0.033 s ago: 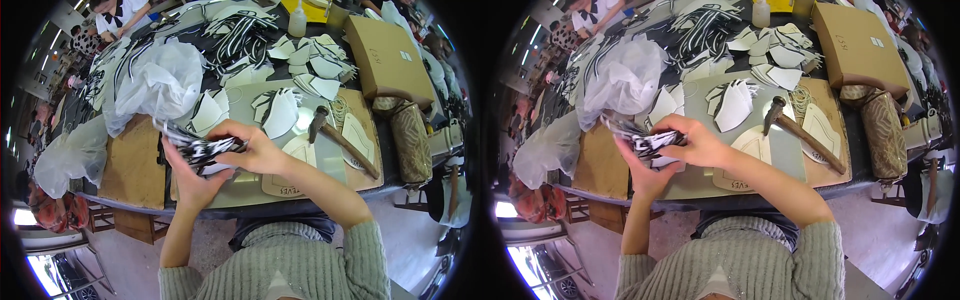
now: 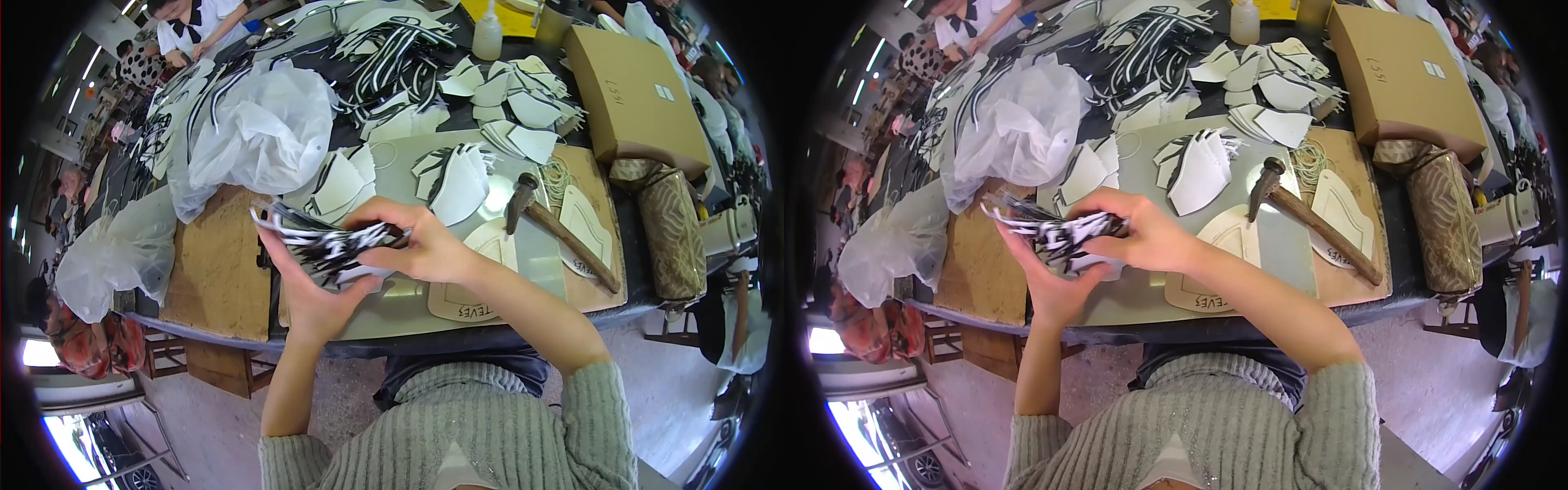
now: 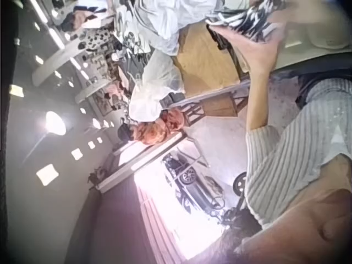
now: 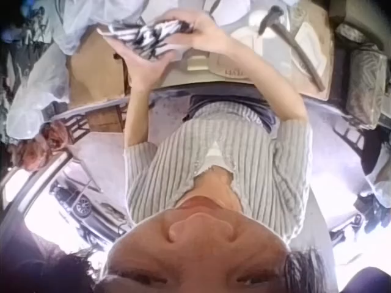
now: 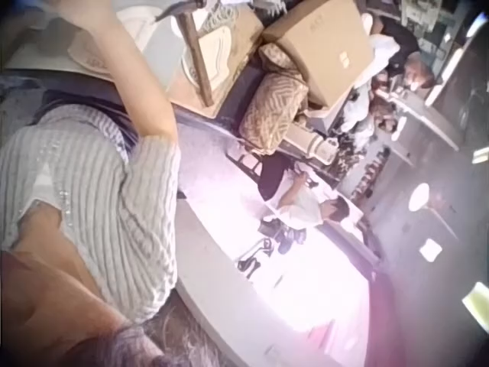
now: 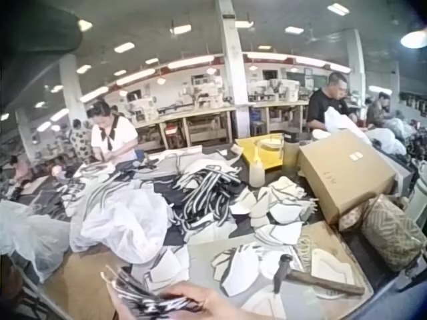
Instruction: Assembling shoe components by applying adhesive and using a hammer to secure them.
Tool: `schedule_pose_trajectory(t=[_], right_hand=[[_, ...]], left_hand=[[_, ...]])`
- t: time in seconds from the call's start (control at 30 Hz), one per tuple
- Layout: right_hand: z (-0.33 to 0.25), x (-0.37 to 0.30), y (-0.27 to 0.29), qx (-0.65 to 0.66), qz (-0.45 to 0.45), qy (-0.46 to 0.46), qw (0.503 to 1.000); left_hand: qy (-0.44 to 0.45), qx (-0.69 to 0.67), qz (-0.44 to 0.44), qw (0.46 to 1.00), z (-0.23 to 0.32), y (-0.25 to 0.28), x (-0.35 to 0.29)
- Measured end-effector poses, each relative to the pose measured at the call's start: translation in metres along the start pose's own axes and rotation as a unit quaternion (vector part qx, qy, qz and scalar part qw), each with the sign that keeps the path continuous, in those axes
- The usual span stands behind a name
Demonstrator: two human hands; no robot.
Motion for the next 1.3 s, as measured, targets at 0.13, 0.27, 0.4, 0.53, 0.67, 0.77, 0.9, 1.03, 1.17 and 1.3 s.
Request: schedule_pose_trajectory(t=[0.13, 0.27, 0.4, 0.53, 0.67, 0.77, 0.9, 1.03, 1.17, 1.3], right_hand=[[0.008, -0.009, 0.004, -0.027, -0.027, -0.036, 0.999], [0.005, -0.002, 0.015, -0.053, 0.019, -0.001, 0.998], [0.013, -0.002, 0.011, -0.006, 0.000, -0.034, 0.999], [0.005, -0.005, 0.020, -0.215, 0.069, 0.086, 0.970], [0.027, -0.009, 0.022, 0.046, 0.113, -0.081, 0.989], [0.028, -0.008, 0.026, 0.001, 0.132, -0.061, 0.989], [0.035, -0.010, 0.037, 0.001, 0.151, -0.162, 0.975], [0.043, -0.008, 0.040, 0.074, 0.216, -0.144, 0.963], [0.036, -0.005, 0.038, 0.029, 0.192, -0.105, 0.975], [0.035, -0.009, 0.039, 0.032, 0.141, -0.111, 0.983]], left_hand=[[-0.042, 0.097, -0.091, 0.990, -0.001, -0.005, 0.008], [-0.003, -0.028, -0.090, 0.996, -0.001, -0.006, 0.015], [0.014, -0.009, -0.162, 0.987, 0.016, -0.019, 0.023], [-0.058, 0.089, -0.180, 0.978, 0.018, -0.024, 0.023], [-0.059, -0.016, -0.170, 0.984, 0.015, -0.032, 0.018], [-0.053, -0.055, -0.170, 0.982, 0.032, -0.031, 0.012], [-0.057, 0.144, -0.164, 0.974, 0.029, -0.024, -0.014], [0.011, 0.088, -0.214, 0.973, 0.022, -0.025, -0.009], [-0.082, 0.056, -0.238, 0.966, 0.014, -0.035, 0.009], [0.004, -0.083, -0.190, 0.978, 0.009, -0.033, 0.026]])
Point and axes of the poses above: each hand's wrist, its own x-axis towards the middle knuckle, its own y-axis out of the back of the hand, z = x × y, the point moved 5 cm from there along x, towards the middle knuckle, and after that the axes turned 15 degrees about -x, right-handed, at the moved point
